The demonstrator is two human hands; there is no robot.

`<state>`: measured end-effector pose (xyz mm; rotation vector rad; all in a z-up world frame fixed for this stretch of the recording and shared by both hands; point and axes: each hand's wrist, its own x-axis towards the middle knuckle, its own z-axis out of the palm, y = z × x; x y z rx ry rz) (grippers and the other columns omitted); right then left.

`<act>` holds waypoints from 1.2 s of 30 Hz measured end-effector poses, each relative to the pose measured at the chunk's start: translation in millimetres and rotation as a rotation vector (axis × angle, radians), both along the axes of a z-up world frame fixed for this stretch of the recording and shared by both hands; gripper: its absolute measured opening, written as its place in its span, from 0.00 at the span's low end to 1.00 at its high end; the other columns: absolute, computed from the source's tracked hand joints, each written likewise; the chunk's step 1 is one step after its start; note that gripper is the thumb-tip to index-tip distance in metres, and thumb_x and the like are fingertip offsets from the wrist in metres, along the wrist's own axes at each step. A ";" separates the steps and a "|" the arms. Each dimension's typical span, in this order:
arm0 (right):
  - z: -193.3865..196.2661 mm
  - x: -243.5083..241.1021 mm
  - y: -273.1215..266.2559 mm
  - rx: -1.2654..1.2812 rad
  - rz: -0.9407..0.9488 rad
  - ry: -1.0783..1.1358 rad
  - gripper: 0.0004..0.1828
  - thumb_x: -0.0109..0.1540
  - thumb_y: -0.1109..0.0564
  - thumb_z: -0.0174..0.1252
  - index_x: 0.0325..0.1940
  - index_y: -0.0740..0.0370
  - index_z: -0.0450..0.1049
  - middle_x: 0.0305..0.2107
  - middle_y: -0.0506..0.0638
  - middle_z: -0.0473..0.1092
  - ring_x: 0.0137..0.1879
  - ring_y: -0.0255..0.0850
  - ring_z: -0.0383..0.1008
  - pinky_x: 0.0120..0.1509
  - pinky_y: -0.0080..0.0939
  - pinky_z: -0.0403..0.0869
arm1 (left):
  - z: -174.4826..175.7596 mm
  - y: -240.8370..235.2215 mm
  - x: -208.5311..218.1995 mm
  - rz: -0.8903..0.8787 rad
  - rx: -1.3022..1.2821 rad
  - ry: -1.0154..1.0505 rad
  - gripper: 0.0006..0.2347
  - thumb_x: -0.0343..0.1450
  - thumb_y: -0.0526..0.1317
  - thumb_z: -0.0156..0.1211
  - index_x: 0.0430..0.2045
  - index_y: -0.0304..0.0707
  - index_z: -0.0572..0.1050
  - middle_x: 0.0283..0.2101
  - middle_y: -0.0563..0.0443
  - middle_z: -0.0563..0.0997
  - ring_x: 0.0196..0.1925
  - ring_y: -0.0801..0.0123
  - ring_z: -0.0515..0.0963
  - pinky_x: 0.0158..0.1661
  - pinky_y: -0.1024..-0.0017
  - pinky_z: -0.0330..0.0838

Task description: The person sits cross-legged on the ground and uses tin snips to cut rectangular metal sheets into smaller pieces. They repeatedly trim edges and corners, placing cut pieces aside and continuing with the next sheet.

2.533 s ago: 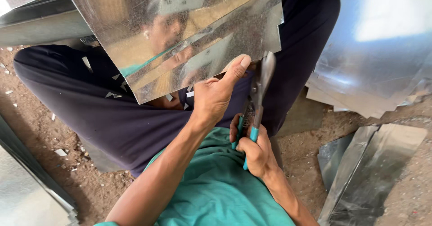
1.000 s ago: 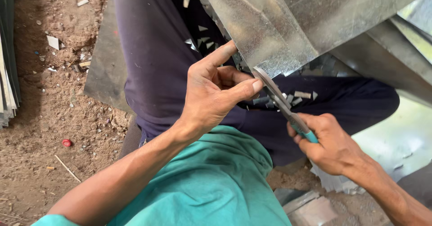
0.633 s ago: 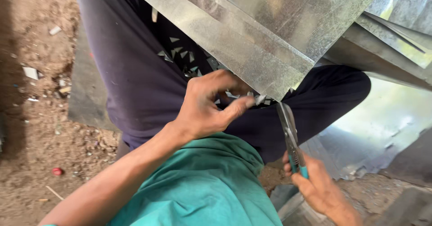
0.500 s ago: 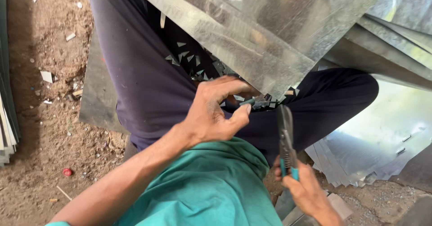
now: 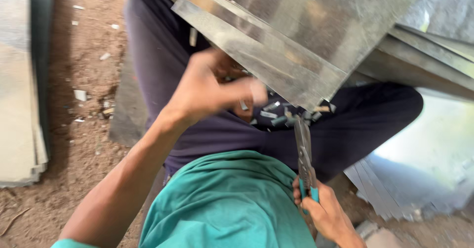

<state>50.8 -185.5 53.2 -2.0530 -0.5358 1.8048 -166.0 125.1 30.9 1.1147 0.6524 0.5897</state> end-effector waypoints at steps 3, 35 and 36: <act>1.3 -11.0 14.9 -0.026 0.069 -0.037 0.22 0.50 0.60 0.49 0.48 0.67 0.73 0.32 0.55 0.73 0.39 0.42 0.75 0.48 0.43 0.75 | 22.1 30.0 -10.3 0.505 -0.246 -0.150 0.10 0.73 0.37 0.64 0.41 0.27 0.81 0.30 0.44 0.82 0.27 0.70 0.81 0.32 0.73 0.79; 0.8 -50.8 109.5 0.000 0.300 -0.226 0.12 0.53 0.58 0.54 0.36 0.68 0.75 0.28 0.63 0.73 0.38 0.52 0.75 0.45 0.46 0.73 | -8.6 -22.9 1.7 0.169 -0.234 -0.080 0.15 0.69 0.28 0.68 0.40 0.32 0.63 0.36 0.42 0.73 0.38 0.64 0.78 0.43 0.63 0.76; -4.9 -49.6 102.6 0.059 0.267 -0.254 0.12 0.52 0.57 0.55 0.35 0.66 0.76 0.28 0.61 0.74 0.39 0.52 0.76 0.46 0.45 0.74 | -4.6 -8.0 5.5 0.103 -0.111 0.031 0.15 0.68 0.29 0.67 0.45 0.28 0.69 0.42 0.40 0.73 0.44 0.63 0.77 0.49 0.62 0.73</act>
